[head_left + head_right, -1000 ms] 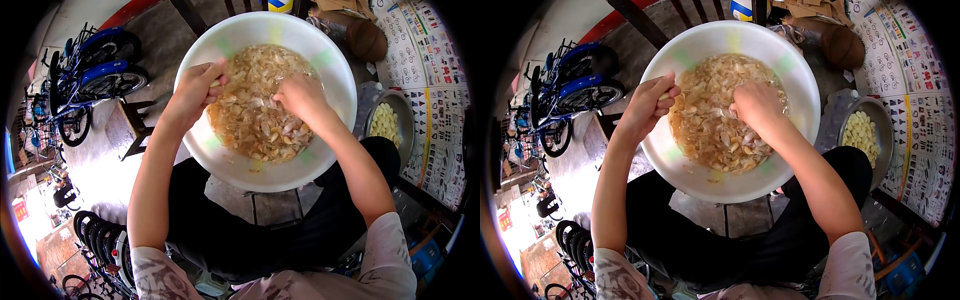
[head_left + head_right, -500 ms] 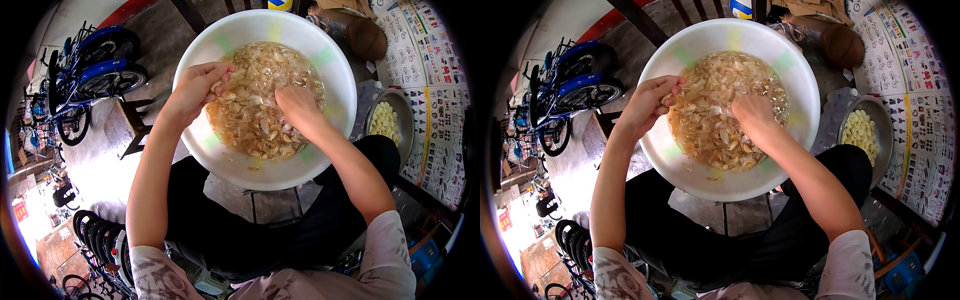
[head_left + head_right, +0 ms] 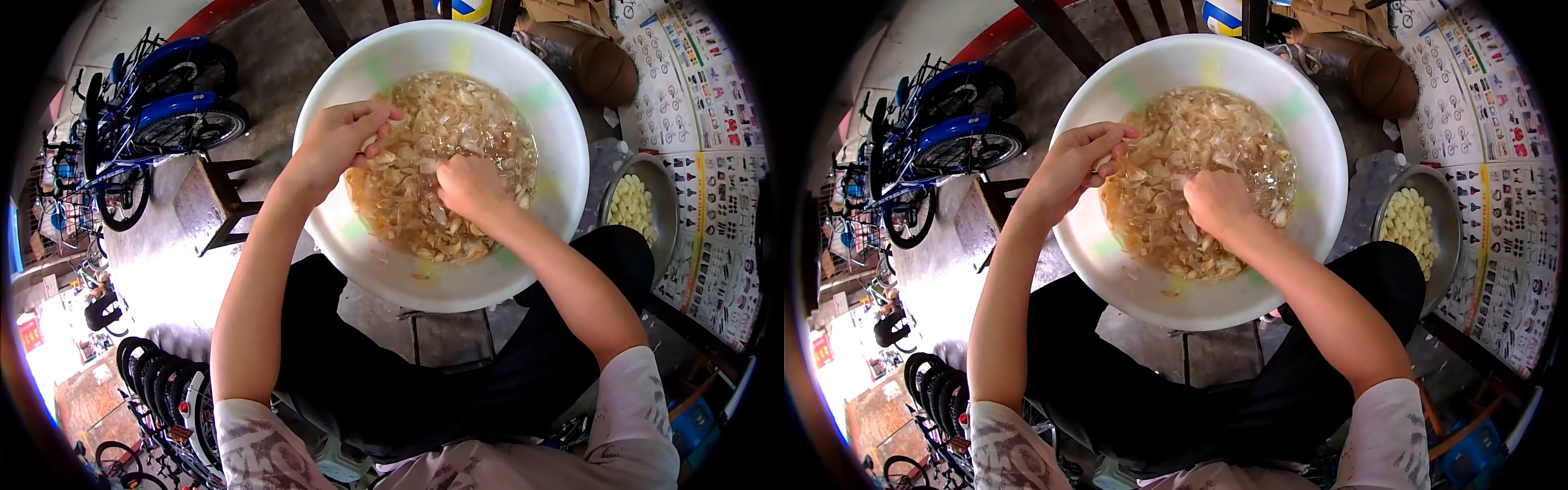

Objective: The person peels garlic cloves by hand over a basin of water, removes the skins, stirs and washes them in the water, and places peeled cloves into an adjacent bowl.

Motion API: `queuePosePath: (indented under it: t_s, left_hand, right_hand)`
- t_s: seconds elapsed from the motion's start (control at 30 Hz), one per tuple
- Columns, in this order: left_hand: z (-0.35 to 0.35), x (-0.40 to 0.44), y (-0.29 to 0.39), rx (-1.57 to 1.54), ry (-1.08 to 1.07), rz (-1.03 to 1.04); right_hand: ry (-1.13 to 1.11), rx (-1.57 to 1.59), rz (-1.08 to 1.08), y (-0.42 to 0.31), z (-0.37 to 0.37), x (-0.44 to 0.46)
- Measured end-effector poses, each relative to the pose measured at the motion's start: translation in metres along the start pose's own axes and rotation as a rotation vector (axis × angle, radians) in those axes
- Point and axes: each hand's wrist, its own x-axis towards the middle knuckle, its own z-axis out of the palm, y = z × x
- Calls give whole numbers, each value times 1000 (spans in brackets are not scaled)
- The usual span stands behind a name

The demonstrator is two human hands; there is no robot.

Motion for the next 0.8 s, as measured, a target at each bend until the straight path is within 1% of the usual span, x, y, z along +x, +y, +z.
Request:
queuePosePath:
  t_s: [0.1,0.2,0.33,0.4,0.43,0.5,0.53,0.6,0.67,0.73,0.77,0.8]
  left_hand:
    - [0,2,-3,18,7,-3]
    - [-2,4,-5,32,20,-17]
    - [-8,4,-8,86,16,-8]
    - [-9,6,-8,130,44,-18]
    - [-9,6,-8,130,41,-18]
    - [-6,8,-7,142,43,-33]
    - [-3,9,-6,142,39,-29]
    - [0,7,-5,166,28,-25]
    - [1,8,-7,176,15,-24]
    - [-2,9,-11,184,11,-26]
    - [-4,10,-13,205,19,-30]
    - [-6,10,-15,225,25,-36]
  right_hand:
    - [23,23,-47,-6,1,-2]
    - [44,94,11,-7,-8,0]
    - [77,68,19,-4,-9,3]
    - [118,14,-59,-8,-4,2]
    - [118,14,-56,-8,2,4]
    - [116,-74,-127,-8,14,5]
    - [118,-77,-123,-7,17,6]
    - [132,-69,-208,-10,17,7]
    - [120,-41,-196,-12,9,7]
    - [47,51,-52,-17,-8,5]
    - [48,50,-54,-11,-11,9]
    - [5,207,-58,0,-14,15]
